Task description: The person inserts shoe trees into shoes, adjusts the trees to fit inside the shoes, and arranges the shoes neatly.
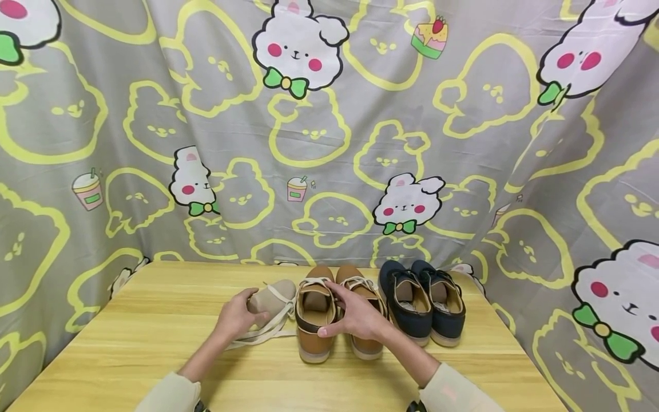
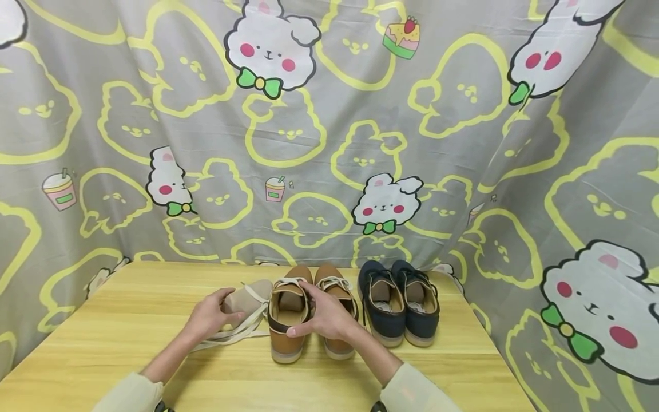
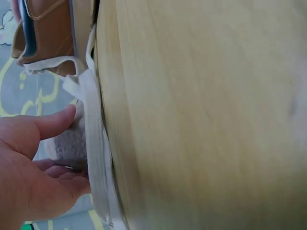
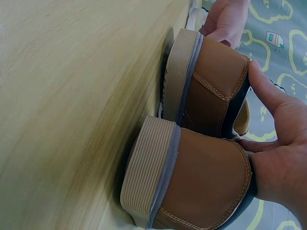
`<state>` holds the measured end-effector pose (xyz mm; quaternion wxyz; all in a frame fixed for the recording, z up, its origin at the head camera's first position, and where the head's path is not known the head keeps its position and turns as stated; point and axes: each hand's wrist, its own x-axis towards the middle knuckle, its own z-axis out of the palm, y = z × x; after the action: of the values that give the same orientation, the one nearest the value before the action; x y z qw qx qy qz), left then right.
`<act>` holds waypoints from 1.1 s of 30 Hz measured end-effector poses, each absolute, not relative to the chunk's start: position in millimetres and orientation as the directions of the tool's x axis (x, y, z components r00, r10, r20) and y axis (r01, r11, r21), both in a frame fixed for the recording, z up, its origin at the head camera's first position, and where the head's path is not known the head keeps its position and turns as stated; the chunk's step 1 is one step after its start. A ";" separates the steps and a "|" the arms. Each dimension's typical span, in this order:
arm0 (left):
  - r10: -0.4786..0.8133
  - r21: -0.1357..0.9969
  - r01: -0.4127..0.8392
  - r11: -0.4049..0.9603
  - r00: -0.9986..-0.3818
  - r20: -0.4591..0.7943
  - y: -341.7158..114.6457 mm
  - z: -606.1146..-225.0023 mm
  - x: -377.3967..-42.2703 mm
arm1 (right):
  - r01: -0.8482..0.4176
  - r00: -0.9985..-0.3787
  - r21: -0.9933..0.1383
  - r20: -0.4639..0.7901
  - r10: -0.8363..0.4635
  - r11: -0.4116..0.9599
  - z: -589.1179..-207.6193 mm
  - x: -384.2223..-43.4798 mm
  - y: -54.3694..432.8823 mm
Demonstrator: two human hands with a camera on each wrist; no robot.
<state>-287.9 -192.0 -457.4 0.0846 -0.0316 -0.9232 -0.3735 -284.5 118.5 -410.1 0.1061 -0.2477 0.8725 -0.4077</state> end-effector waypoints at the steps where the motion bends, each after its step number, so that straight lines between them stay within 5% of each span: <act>1: -0.008 0.689 0.126 0.714 -0.982 0.189 -192.7 -458.1 -288.2 | -0.345 -0.855 -0.763 0.016 -0.518 0.546 -410.2 -284.6 118.4; 33: -0.069 0.699 0.169 0.695 -0.952 0.298 -220.0 -415.9 -282.7 | -0.360 -0.861 -0.729 0.020 -0.508 0.582 -409.2 -284.0 117.1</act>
<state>-282.7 -220.0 -415.9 0.1525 -0.0274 -0.9078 -0.3897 -284.0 117.1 -409.2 0.0956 -0.2456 0.8842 -0.3857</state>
